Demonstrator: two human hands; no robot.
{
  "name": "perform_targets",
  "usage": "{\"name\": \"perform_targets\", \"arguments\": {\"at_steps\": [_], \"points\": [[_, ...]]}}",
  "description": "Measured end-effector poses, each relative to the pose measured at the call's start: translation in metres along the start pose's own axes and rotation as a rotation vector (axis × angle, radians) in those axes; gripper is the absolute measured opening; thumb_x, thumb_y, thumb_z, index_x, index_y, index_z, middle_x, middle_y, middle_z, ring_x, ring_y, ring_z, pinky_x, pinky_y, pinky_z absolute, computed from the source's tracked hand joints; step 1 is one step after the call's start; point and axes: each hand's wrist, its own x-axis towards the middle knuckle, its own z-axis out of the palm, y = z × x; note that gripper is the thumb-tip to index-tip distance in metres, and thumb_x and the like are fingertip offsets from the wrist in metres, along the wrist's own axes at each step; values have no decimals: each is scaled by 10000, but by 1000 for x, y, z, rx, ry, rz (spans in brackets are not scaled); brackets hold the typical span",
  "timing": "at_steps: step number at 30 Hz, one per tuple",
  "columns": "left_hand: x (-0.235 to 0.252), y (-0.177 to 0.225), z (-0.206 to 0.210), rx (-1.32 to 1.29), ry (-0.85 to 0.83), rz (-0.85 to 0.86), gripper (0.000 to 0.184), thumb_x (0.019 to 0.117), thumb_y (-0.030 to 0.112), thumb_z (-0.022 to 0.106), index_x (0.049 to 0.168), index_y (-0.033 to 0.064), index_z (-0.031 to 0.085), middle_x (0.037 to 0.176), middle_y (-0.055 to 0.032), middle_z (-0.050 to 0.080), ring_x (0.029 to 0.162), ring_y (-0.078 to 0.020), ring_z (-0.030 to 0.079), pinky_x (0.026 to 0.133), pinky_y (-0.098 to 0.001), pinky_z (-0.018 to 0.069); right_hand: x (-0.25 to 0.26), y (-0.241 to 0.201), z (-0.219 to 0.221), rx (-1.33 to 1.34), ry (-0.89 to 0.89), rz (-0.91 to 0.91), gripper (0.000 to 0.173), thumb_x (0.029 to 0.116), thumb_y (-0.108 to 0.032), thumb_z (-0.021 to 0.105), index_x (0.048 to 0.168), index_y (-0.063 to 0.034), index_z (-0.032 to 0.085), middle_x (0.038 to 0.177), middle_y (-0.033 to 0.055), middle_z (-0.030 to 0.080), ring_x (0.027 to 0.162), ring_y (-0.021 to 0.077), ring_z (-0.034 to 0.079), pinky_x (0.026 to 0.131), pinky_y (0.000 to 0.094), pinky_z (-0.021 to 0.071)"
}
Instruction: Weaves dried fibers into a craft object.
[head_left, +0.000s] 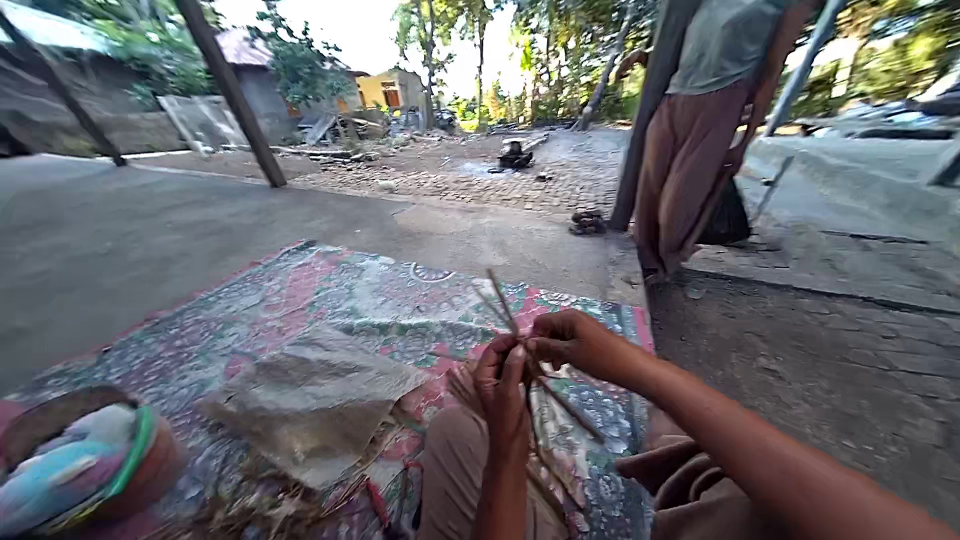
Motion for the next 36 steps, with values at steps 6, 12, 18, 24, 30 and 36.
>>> {"name": "perform_targets", "arguments": {"at_steps": [6, 12, 18, 24, 30, 36], "points": [[-3, 17, 5, 112, 29, 32, 163, 950, -50, 557, 1053, -75, 680, 859, -92, 720, 721, -107, 688, 680, -271, 601, -7, -21, 3, 56, 19, 21, 181, 1027, -153, 620, 965, 9, 674, 805, 74, 671, 710, 115, 661, 719, 298, 579], [-2, 15, 0, 74, 69, 100, 131, 924, -82, 593, 1008, -92, 694, 877, -123, 724, 749, -121, 704, 712, -265, 609, 0, -17, 6, 263, -23, 57, 168, 1013, -102, 637, 867, -21, 633, 736, 31, 660, 652, 70, 647, 656, 219, 556], [-5, 5, -14, 138, 88, 170, 131, 921, -81, 601, 1014, -87, 692, 892, -117, 733, 777, -129, 717, 726, -270, 616, 6, -6, 17, 192, -42, 8, 182, 1023, -150, 619, 900, -19, 644, 741, 3, 640, 668, 49, 632, 684, 230, 551], [-1, -7, -22, 178, 70, 183, 101, 901, -61, 641, 971, -54, 714, 855, -91, 730, 722, -112, 704, 684, -261, 616, 17, 14, 19, 154, -9, -92, 190, 991, -178, 681, 893, -18, 652, 698, -7, 639, 607, 41, 613, 621, 220, 536], [2, 1, -18, 165, 49, 157, 101, 892, -90, 632, 959, -67, 705, 818, -89, 730, 706, -114, 708, 683, -268, 622, 11, -1, 11, 196, -25, -187, 139, 971, -92, 680, 1038, -1, 599, 793, 19, 684, 703, 63, 670, 718, 243, 575], [4, 20, -10, 248, -34, 41, 105, 890, -116, 630, 966, -105, 701, 847, -132, 723, 722, -138, 699, 693, -284, 615, 5, -17, 3, 244, -25, -86, 109, 1004, -59, 636, 1091, 6, 617, 779, 76, 705, 666, 116, 698, 702, 277, 609]]}}
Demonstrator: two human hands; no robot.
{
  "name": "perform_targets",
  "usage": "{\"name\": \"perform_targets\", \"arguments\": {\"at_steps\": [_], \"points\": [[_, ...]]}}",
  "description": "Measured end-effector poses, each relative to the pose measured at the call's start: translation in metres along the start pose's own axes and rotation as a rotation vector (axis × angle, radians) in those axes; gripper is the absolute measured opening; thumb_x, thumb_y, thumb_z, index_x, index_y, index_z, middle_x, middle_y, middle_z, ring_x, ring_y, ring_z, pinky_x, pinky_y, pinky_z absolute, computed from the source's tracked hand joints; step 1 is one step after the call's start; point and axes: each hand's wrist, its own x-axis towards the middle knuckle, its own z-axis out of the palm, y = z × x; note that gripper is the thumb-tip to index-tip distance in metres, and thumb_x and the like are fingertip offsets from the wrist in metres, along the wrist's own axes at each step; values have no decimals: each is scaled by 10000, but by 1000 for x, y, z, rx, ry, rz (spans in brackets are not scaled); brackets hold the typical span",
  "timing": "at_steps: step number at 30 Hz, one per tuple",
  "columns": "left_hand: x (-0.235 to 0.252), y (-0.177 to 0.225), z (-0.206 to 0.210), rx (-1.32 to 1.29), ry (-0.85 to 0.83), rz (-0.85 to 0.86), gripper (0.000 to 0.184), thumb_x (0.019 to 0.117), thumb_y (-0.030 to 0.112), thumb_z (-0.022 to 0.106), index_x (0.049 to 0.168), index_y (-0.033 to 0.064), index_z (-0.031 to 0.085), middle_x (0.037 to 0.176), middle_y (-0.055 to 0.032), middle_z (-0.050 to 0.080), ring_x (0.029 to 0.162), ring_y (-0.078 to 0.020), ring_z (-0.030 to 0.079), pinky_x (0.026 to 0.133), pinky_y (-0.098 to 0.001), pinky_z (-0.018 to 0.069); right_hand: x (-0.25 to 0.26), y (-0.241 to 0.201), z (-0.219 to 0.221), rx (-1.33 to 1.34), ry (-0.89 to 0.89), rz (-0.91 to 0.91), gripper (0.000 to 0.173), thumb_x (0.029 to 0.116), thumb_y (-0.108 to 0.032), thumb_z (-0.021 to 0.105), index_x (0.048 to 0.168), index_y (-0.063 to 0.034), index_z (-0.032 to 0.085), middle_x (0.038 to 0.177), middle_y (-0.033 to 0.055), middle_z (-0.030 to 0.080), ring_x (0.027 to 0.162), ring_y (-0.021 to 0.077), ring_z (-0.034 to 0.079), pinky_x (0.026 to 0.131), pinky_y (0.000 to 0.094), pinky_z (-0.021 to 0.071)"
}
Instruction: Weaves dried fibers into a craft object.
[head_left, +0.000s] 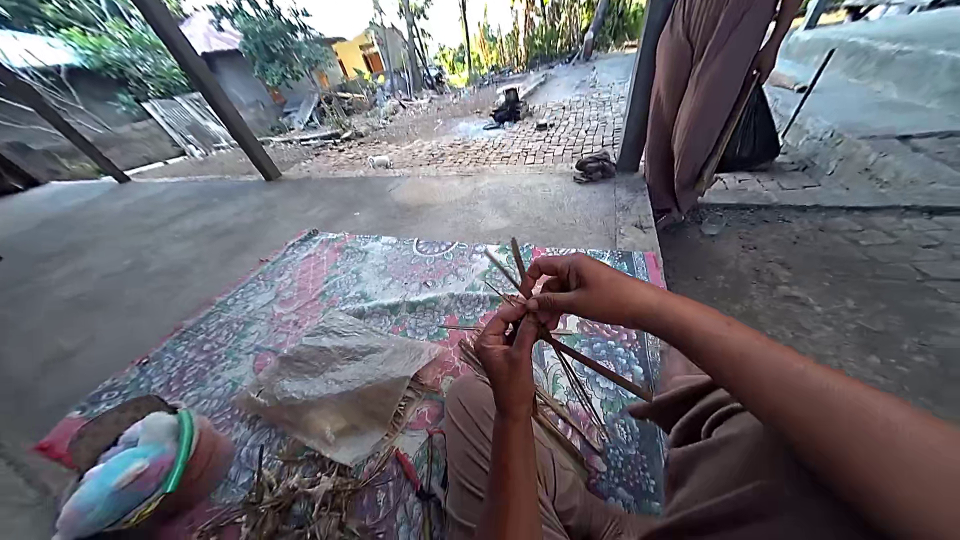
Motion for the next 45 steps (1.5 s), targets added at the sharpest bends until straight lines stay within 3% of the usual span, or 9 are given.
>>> {"name": "perform_targets", "arguments": {"at_steps": [5, 9, 14, 17, 21, 25, 34, 41, 45], "points": [[-1, 2, -4, 18, -58, -59, 99, 869, -111, 650, 934, -82, 718, 848, -116, 729, 742, -122, 699, 712, -264, 605, 3, 0, 0, -229, 69, -18, 94, 949, -111, 733, 904, -31, 714, 611, 9, 535, 530, 68, 463, 534, 232, 409], [4, 3, -7, 20, -172, -121, 114, 876, -96, 648, 966, -89, 718, 861, -120, 732, 727, -126, 699, 701, -274, 609, 8, 1, 1, -197, 106, -18, 138, 964, -55, 678, 834, -14, 660, 640, 27, 558, 558, 78, 506, 543, 247, 427], [19, 8, -21, 159, -669, -205, 247, 949, -18, 597, 1173, -74, 684, 1027, -54, 711, 797, -40, 659, 739, -218, 576, 10, -6, -8, -105, 227, 50, 227, 973, -31, 625, 749, -2, 604, 621, 22, 504, 555, 88, 465, 557, 276, 395], [27, 5, -28, 223, -757, -156, 252, 982, 57, 579, 1188, -42, 687, 1077, -52, 696, 898, -59, 650, 829, -246, 558, 8, -6, -5, -112, 239, 14, 154, 992, -33, 617, 844, 9, 636, 682, 24, 535, 602, 74, 491, 591, 249, 420], [18, -6, -21, 133, -641, -137, 150, 981, 92, 612, 1034, -15, 704, 927, -20, 691, 791, -59, 644, 743, -245, 561, 5, -6, 5, -168, 185, -60, 104, 1017, -64, 608, 976, 17, 659, 735, 49, 584, 626, 86, 535, 604, 251, 467], [12, -7, -15, 86, -546, -113, 179, 1008, 66, 560, 968, 23, 729, 877, 49, 730, 811, 4, 672, 789, -206, 567, 8, -5, 14, -247, 81, -88, 129, 1016, -97, 621, 910, -27, 641, 729, 38, 605, 639, 83, 566, 607, 260, 477], [6, 4, -17, -169, -475, -266, 344, 1069, 92, 444, 836, 59, 696, 679, 6, 692, 579, -31, 637, 581, -190, 547, 16, -17, 32, -559, 147, -109, 142, 994, -110, 631, 862, -61, 646, 705, 48, 605, 657, 177, 603, 604, 398, 493], [3, -1, -11, -39, -525, -213, 329, 1021, 48, 501, 734, 100, 654, 605, 45, 630, 519, -5, 575, 519, -173, 498, 15, -24, 35, -792, 182, -28, 82, 962, -141, 628, 900, -88, 637, 688, 54, 595, 668, 234, 618, 588, 449, 464], [-12, 0, 1, 40, -398, -161, 327, 1018, 28, 483, 788, 120, 697, 664, 109, 645, 583, 49, 571, 588, -145, 496, -8, -37, 27, -681, 329, -472, 238, 943, -159, 669, 1161, -63, 678, 971, 64, 688, 844, 195, 667, 752, 438, 556]]}}
